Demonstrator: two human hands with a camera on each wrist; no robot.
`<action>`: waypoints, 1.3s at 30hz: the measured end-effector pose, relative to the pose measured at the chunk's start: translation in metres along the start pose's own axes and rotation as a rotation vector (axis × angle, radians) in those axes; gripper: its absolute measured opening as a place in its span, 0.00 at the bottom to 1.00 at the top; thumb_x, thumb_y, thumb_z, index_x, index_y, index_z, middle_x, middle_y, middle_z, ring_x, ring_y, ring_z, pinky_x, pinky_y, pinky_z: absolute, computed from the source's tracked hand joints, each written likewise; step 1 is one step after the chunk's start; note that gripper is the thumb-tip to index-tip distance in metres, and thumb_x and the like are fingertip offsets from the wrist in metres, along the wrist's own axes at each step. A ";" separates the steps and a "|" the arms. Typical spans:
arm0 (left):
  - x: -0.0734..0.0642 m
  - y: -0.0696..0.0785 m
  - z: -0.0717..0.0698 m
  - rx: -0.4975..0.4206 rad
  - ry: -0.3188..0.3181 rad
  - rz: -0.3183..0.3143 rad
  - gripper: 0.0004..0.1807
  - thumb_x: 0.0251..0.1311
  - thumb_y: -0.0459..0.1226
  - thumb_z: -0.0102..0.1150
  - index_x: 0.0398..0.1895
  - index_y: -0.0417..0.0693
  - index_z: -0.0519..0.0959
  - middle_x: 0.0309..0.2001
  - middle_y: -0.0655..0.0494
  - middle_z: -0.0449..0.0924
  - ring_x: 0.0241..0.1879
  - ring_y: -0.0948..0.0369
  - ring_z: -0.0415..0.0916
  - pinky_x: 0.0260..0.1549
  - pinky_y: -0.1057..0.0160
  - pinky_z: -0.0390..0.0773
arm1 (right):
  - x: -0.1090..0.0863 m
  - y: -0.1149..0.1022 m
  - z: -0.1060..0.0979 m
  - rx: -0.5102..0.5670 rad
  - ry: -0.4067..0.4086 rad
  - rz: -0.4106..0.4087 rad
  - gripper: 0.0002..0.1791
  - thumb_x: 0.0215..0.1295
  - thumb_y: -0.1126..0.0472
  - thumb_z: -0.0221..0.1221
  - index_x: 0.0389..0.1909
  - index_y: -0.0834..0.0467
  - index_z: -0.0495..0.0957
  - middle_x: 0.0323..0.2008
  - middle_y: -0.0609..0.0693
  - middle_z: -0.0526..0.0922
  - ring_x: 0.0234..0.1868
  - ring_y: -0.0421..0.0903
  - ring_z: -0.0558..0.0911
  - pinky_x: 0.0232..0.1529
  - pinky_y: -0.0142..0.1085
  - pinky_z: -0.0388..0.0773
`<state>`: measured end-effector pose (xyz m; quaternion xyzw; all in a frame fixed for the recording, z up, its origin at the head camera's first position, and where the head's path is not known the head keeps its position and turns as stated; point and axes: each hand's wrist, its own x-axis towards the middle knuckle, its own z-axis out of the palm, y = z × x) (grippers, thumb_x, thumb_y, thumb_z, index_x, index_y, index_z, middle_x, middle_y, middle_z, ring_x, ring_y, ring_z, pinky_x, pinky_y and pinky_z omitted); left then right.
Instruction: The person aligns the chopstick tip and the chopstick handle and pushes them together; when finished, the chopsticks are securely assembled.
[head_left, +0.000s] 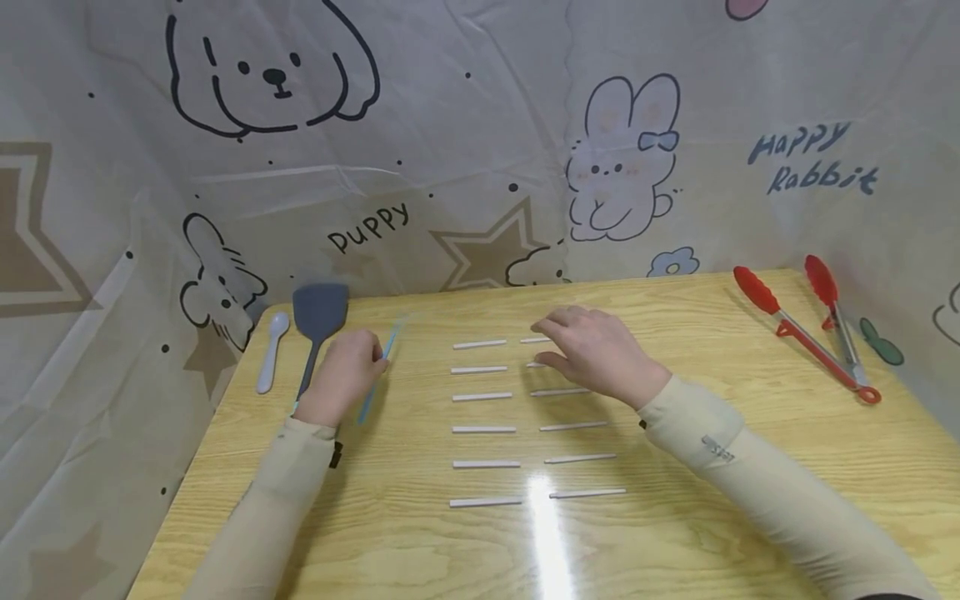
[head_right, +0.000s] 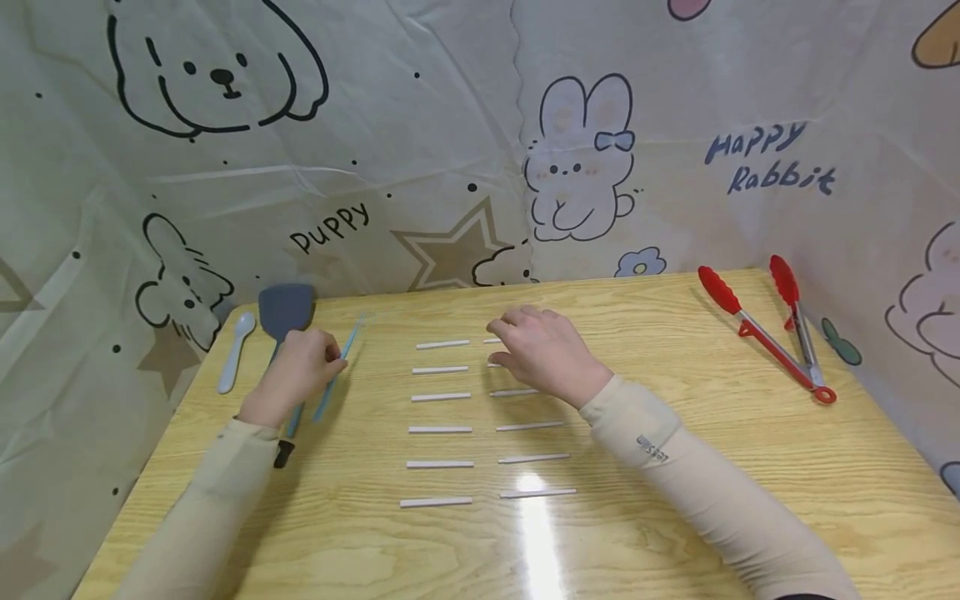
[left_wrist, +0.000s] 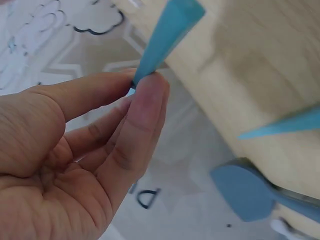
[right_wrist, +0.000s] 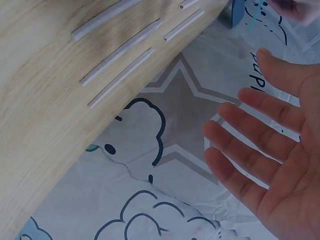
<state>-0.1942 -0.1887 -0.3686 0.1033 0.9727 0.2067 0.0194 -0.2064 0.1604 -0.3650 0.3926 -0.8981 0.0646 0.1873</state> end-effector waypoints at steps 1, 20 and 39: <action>0.001 -0.004 0.000 0.000 -0.002 -0.012 0.17 0.62 0.27 0.62 0.14 0.40 0.74 0.13 0.56 0.64 0.13 0.62 0.59 0.17 0.63 0.65 | 0.000 0.000 0.000 -0.003 -0.001 0.000 0.24 0.58 0.49 0.71 0.50 0.60 0.81 0.43 0.55 0.84 0.36 0.52 0.83 0.32 0.43 0.81; 0.005 -0.036 0.012 0.010 -0.075 -0.153 0.13 0.59 0.25 0.64 0.17 0.36 0.78 0.17 0.50 0.76 0.13 0.59 0.74 0.19 0.63 0.76 | 0.018 0.020 0.022 0.029 -0.217 0.173 0.20 0.58 0.57 0.71 0.49 0.60 0.81 0.40 0.55 0.85 0.33 0.51 0.83 0.29 0.43 0.81; 0.003 -0.037 0.014 0.039 -0.037 -0.168 0.10 0.56 0.26 0.68 0.19 0.35 0.79 0.17 0.49 0.76 0.13 0.59 0.75 0.23 0.57 0.80 | 0.027 0.036 0.058 0.061 -0.329 0.248 0.08 0.61 0.65 0.67 0.41 0.61 0.84 0.38 0.55 0.85 0.34 0.51 0.83 0.36 0.44 0.82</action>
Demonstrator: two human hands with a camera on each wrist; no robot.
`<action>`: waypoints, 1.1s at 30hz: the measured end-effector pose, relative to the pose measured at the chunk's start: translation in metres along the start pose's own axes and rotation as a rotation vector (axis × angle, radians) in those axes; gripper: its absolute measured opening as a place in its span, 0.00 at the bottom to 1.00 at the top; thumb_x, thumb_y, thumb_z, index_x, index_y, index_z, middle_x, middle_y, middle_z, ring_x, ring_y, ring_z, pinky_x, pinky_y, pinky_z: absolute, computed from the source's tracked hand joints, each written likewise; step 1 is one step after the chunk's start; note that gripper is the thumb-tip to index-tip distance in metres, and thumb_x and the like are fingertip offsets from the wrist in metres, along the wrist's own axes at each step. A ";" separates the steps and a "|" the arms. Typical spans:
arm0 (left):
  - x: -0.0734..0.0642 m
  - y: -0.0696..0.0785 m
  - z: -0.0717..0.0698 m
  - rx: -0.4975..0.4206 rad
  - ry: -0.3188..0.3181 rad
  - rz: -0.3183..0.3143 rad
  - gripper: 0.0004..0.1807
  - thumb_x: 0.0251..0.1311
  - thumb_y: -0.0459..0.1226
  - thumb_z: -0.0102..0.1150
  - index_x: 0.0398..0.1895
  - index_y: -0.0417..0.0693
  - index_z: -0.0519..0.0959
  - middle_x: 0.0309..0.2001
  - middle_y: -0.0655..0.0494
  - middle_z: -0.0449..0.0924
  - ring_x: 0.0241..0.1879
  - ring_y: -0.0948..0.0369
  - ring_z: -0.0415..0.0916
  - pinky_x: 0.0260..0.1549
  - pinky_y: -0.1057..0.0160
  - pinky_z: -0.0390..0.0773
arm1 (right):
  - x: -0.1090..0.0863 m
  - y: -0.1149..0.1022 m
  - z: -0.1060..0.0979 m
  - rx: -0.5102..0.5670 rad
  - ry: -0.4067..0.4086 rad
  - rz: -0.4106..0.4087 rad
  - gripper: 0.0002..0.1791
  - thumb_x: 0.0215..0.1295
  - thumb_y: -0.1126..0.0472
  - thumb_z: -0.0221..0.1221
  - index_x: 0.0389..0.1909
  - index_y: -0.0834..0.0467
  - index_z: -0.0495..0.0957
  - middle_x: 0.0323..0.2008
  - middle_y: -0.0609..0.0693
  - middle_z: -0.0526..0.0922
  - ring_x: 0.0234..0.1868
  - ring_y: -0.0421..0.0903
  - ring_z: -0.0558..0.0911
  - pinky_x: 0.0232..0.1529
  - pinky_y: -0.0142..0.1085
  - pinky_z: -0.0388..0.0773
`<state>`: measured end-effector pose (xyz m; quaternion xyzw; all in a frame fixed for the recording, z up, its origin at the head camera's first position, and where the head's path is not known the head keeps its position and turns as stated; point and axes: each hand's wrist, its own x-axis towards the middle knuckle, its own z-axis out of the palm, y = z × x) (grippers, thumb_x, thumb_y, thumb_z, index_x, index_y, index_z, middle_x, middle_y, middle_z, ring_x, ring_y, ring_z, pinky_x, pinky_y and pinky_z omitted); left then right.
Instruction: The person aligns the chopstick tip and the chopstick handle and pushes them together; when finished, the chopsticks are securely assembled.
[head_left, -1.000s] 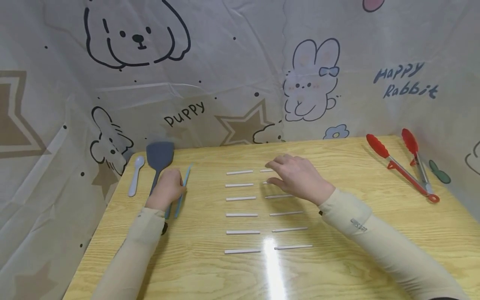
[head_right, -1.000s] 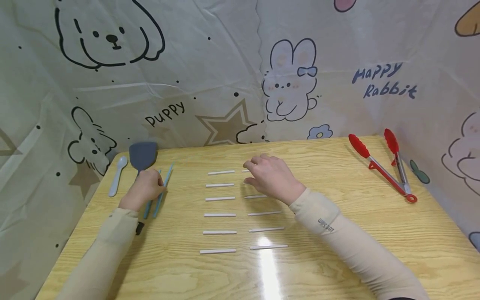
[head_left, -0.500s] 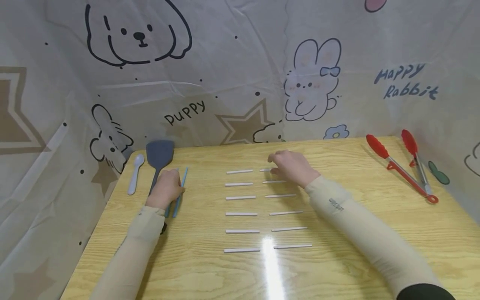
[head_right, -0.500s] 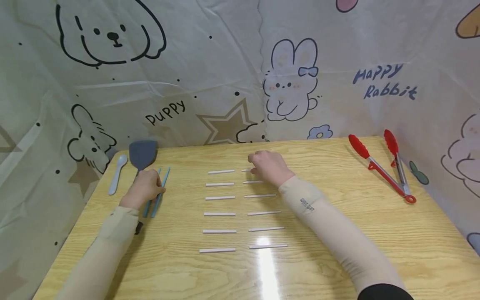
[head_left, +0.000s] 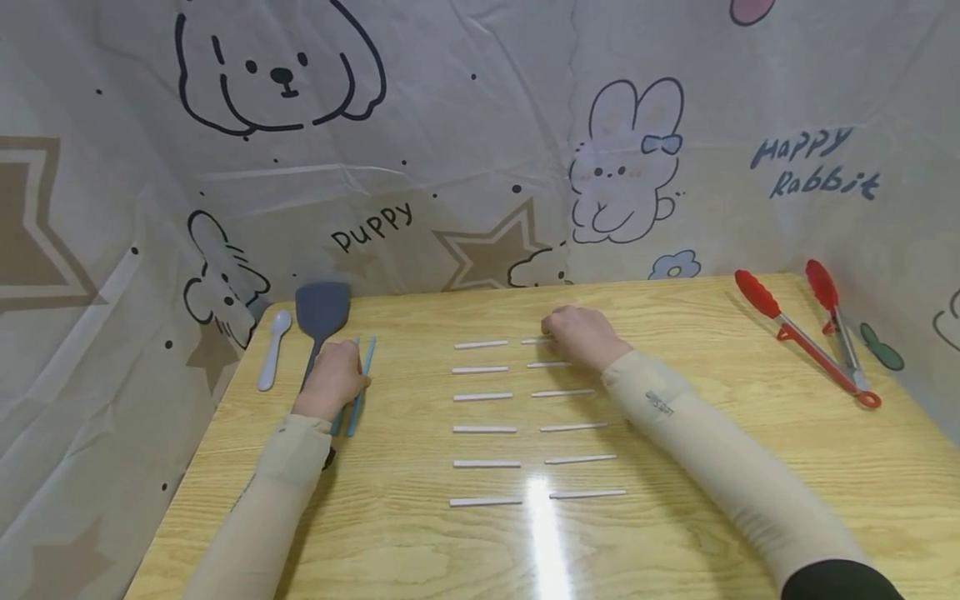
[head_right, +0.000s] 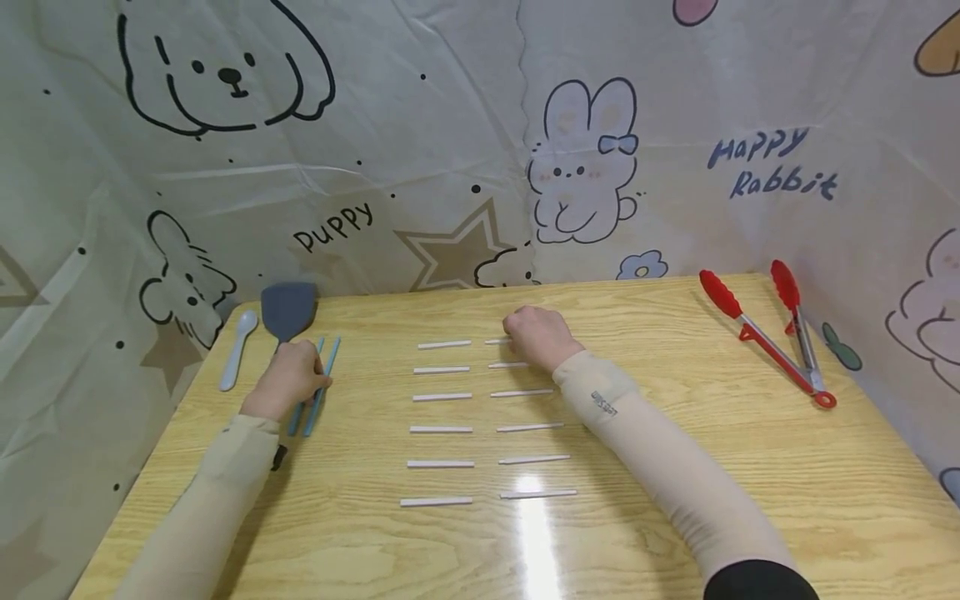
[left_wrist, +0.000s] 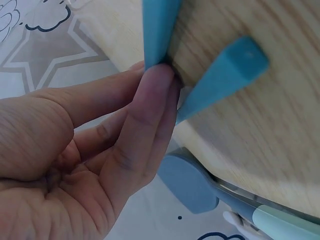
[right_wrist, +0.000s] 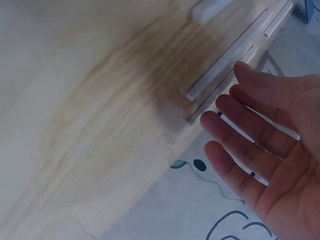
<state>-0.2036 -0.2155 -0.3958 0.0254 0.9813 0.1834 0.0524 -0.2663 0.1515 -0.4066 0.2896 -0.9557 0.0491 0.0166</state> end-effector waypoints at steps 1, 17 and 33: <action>0.000 0.000 0.000 0.003 0.002 0.002 0.11 0.56 0.26 0.68 0.19 0.35 0.79 0.17 0.50 0.76 0.14 0.58 0.75 0.23 0.57 0.80 | 0.001 0.000 0.001 0.001 0.000 0.001 0.07 0.61 0.65 0.67 0.39 0.60 0.85 0.36 0.54 0.85 0.33 0.50 0.83 0.35 0.44 0.82; 0.001 -0.002 0.001 0.024 -0.006 -0.006 0.12 0.57 0.26 0.67 0.18 0.36 0.78 0.16 0.50 0.75 0.15 0.57 0.74 0.23 0.58 0.79 | 0.007 0.004 0.007 -0.059 0.043 -0.008 0.02 0.60 0.68 0.66 0.30 0.59 0.86 0.29 0.53 0.85 0.26 0.48 0.81 0.29 0.40 0.81; -0.003 0.004 0.002 0.093 0.053 0.020 0.12 0.56 0.28 0.68 0.22 0.34 0.73 0.18 0.50 0.70 0.17 0.56 0.69 0.19 0.59 0.75 | 0.005 0.012 0.011 -0.055 0.064 -0.009 0.03 0.60 0.69 0.65 0.28 0.60 0.83 0.24 0.51 0.82 0.23 0.46 0.78 0.26 0.38 0.80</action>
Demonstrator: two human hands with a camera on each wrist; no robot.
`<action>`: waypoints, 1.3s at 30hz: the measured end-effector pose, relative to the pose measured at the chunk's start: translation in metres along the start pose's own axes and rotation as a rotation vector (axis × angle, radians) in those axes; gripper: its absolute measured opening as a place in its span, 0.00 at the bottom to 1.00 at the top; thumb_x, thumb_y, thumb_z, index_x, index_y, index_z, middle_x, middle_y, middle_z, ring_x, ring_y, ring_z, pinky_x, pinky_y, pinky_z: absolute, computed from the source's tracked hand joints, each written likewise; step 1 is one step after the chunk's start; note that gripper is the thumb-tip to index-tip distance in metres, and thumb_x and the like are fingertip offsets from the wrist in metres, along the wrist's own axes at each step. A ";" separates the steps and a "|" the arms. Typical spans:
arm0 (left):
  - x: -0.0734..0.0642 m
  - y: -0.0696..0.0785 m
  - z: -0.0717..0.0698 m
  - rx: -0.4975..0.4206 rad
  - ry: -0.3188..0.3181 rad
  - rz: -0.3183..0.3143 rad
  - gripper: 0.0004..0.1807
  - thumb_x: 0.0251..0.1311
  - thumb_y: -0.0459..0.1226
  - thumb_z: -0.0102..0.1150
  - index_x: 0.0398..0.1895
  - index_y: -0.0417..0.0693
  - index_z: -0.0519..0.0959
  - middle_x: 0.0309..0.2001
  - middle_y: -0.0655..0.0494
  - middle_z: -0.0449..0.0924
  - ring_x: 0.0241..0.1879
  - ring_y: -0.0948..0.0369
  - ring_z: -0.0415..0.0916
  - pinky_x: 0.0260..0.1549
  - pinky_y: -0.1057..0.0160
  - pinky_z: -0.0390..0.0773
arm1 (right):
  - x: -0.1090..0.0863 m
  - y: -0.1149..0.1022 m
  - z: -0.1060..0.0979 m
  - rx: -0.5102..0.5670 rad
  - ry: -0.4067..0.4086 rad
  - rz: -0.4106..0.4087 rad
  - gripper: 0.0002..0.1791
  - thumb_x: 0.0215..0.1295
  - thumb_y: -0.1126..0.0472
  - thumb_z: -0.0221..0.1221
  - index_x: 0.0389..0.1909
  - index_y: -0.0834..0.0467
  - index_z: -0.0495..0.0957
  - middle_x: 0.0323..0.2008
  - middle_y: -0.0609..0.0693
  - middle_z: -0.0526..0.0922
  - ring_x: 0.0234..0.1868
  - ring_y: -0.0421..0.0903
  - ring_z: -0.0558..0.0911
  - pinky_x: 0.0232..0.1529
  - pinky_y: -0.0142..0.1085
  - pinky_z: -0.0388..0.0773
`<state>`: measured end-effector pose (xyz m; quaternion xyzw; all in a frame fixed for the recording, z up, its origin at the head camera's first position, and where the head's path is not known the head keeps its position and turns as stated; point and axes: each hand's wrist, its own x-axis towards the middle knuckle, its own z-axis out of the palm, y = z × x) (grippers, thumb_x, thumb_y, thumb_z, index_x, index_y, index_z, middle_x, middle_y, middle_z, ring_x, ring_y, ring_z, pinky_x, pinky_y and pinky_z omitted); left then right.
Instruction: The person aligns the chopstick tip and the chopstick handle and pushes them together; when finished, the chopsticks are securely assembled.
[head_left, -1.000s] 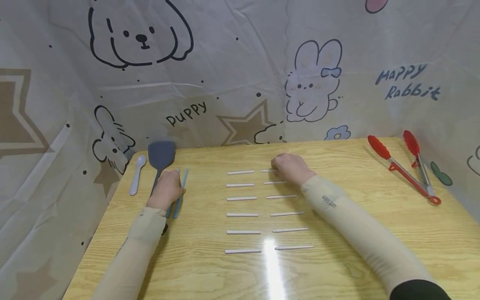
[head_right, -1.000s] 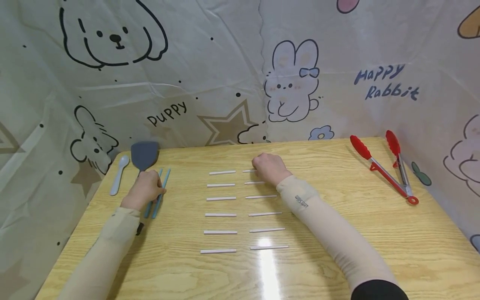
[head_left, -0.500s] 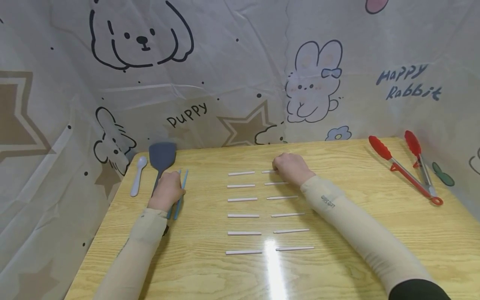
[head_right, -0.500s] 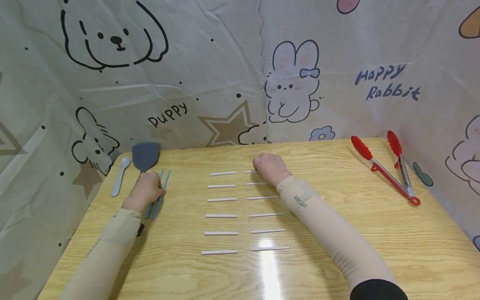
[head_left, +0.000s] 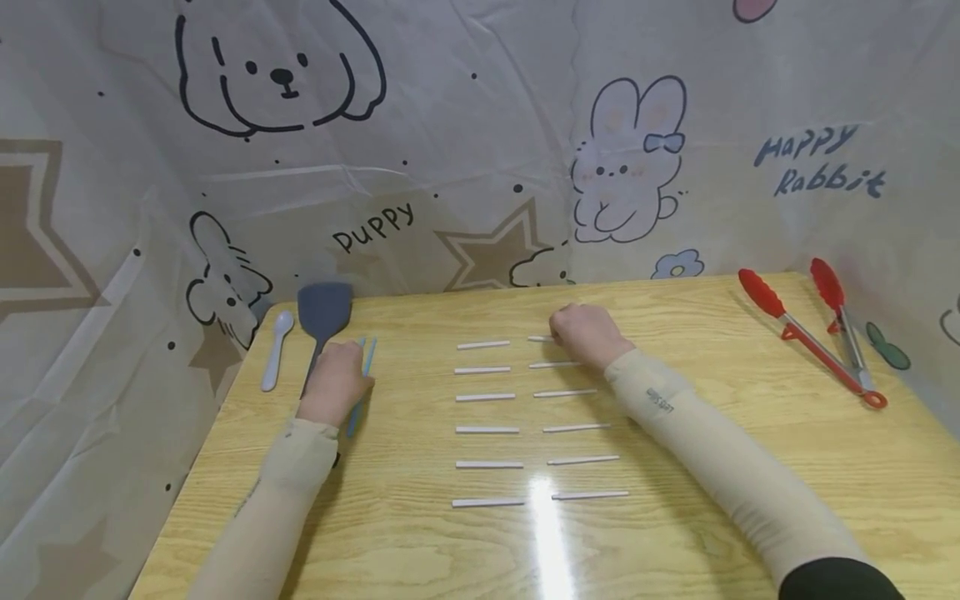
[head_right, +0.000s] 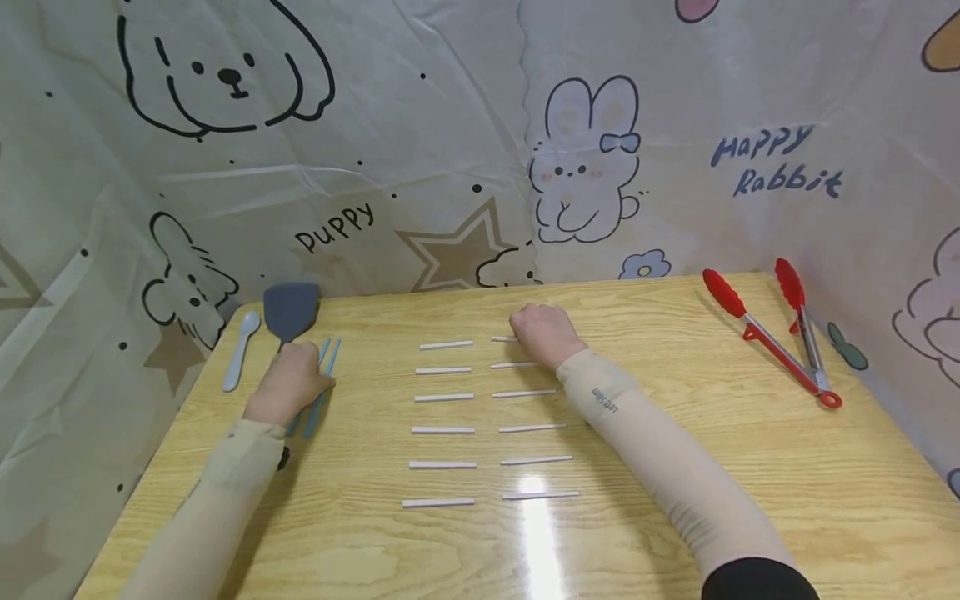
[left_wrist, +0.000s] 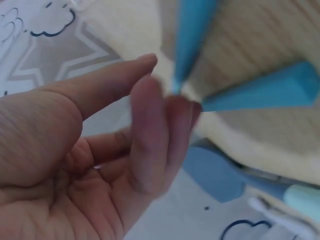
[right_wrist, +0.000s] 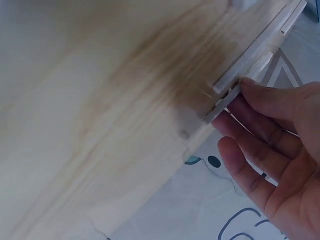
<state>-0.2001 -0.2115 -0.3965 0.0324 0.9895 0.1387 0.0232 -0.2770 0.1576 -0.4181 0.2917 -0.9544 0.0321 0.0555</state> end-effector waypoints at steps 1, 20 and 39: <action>-0.002 0.003 -0.001 0.005 0.012 0.012 0.14 0.57 0.28 0.67 0.20 0.35 0.72 0.16 0.51 0.69 0.15 0.58 0.67 0.18 0.61 0.74 | -0.001 0.001 -0.001 0.015 -0.011 0.005 0.02 0.61 0.69 0.65 0.30 0.60 0.83 0.26 0.52 0.83 0.24 0.46 0.79 0.27 0.39 0.80; 0.039 0.073 0.002 -0.054 -0.028 0.469 0.06 0.67 0.33 0.60 0.35 0.37 0.82 0.32 0.50 0.80 0.31 0.56 0.75 0.36 0.56 0.78 | -0.006 -0.009 -0.039 0.206 0.055 -0.126 0.09 0.64 0.71 0.63 0.44 0.64 0.81 0.39 0.56 0.86 0.38 0.51 0.84 0.42 0.43 0.81; 0.083 0.124 0.057 0.070 -0.081 0.498 0.07 0.63 0.34 0.66 0.38 0.40 0.78 0.35 0.50 0.77 0.37 0.55 0.76 0.38 0.62 0.78 | -0.010 -0.023 -0.046 0.223 0.032 -0.194 0.07 0.64 0.71 0.63 0.41 0.60 0.83 0.38 0.52 0.86 0.38 0.48 0.85 0.41 0.41 0.81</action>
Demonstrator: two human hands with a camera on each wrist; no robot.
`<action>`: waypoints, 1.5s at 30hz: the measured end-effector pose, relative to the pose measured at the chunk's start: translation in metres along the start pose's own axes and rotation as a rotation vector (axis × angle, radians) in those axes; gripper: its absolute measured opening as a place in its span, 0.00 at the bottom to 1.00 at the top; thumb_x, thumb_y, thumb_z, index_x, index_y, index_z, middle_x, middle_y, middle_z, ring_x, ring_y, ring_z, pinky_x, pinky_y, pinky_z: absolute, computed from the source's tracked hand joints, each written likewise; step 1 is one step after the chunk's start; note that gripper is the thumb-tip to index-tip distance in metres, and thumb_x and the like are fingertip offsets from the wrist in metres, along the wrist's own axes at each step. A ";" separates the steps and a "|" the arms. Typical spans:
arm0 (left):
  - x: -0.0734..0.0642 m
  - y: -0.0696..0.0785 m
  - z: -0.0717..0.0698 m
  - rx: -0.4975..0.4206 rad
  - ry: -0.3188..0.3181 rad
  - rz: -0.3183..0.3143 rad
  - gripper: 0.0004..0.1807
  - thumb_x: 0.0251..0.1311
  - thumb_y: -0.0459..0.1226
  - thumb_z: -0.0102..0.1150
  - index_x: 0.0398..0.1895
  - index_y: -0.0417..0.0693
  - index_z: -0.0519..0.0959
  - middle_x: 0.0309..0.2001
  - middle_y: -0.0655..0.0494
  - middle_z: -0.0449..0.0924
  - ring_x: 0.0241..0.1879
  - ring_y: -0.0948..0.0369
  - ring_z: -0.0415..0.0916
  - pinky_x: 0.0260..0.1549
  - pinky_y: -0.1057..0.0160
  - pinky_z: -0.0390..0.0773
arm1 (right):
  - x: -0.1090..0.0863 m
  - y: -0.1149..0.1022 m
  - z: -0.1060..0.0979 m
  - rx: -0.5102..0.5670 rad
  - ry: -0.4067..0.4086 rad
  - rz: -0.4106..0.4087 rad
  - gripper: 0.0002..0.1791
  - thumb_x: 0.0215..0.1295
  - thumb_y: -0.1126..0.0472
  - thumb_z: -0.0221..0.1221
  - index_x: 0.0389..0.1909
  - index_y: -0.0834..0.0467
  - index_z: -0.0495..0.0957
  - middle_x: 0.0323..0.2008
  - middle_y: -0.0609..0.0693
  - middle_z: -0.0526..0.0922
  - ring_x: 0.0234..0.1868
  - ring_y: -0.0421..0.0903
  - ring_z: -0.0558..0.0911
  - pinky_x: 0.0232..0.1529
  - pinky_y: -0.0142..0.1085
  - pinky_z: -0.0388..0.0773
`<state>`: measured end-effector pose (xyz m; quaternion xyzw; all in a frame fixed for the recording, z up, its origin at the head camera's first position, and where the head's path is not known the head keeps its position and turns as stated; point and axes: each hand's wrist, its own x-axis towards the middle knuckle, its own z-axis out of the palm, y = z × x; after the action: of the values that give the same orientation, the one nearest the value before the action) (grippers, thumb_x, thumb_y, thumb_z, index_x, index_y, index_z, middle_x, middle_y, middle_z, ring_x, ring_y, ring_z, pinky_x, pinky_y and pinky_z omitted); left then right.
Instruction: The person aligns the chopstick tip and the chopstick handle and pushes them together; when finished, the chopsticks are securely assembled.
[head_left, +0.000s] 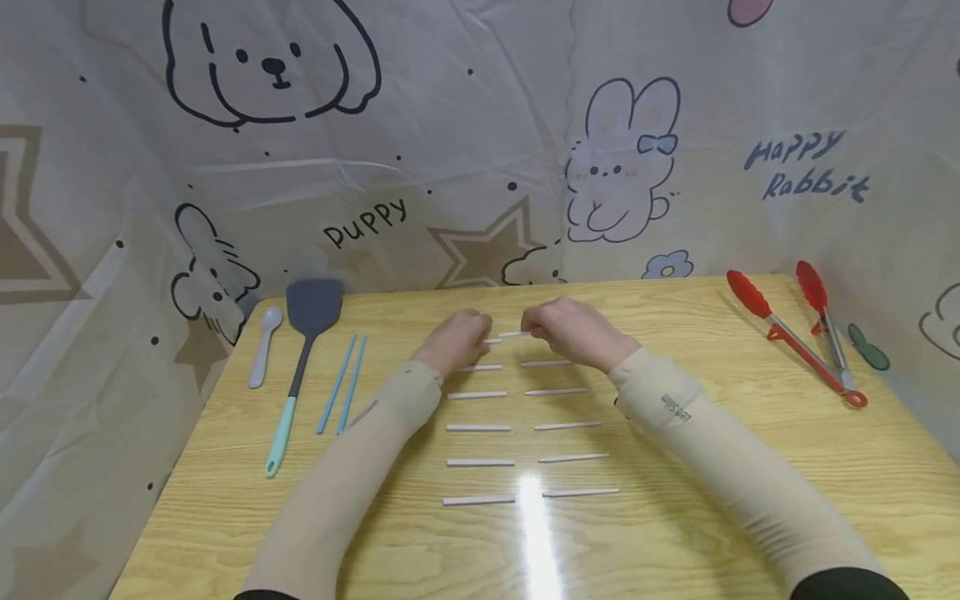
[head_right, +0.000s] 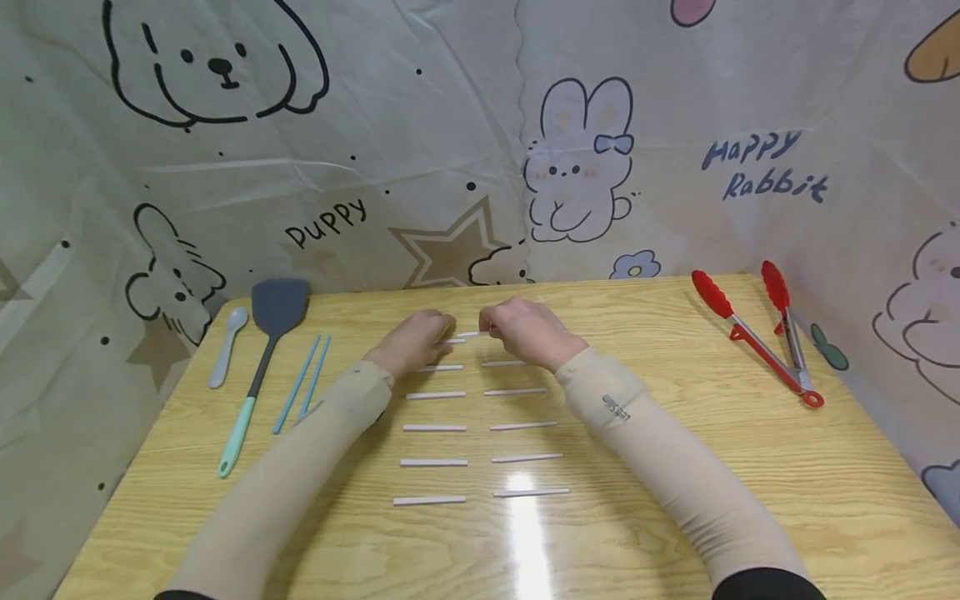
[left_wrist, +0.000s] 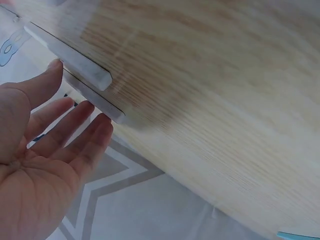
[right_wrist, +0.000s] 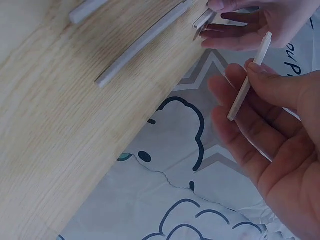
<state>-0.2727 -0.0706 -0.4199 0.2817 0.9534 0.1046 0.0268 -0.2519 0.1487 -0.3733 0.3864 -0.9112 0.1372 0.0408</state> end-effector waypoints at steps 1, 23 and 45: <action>0.001 0.000 0.000 0.004 -0.003 -0.004 0.08 0.62 0.35 0.66 0.38 0.40 0.78 0.35 0.50 0.77 0.37 0.56 0.76 0.38 0.62 0.78 | 0.000 0.000 0.000 -0.002 0.006 -0.007 0.06 0.64 0.71 0.63 0.40 0.60 0.83 0.38 0.52 0.86 0.37 0.48 0.85 0.41 0.41 0.81; 0.008 0.005 0.007 0.168 0.067 -0.077 0.08 0.63 0.26 0.60 0.30 0.45 0.85 0.32 0.52 0.81 0.32 0.59 0.79 0.35 0.64 0.80 | -0.002 -0.004 -0.004 0.029 -0.002 0.021 0.07 0.66 0.71 0.61 0.42 0.59 0.84 0.40 0.51 0.86 0.40 0.47 0.85 0.43 0.40 0.81; -0.050 -0.012 -0.035 0.035 0.246 0.020 0.06 0.69 0.37 0.59 0.41 0.45 0.73 0.29 0.53 0.79 0.25 0.56 0.74 0.27 0.56 0.77 | -0.017 -0.006 -0.018 0.034 0.058 -0.014 0.07 0.66 0.69 0.62 0.43 0.60 0.82 0.39 0.51 0.86 0.38 0.48 0.85 0.40 0.41 0.82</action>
<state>-0.2408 -0.1145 -0.3890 0.2769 0.9482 0.1219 -0.0965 -0.2368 0.1615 -0.3577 0.3892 -0.9044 0.1638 0.0617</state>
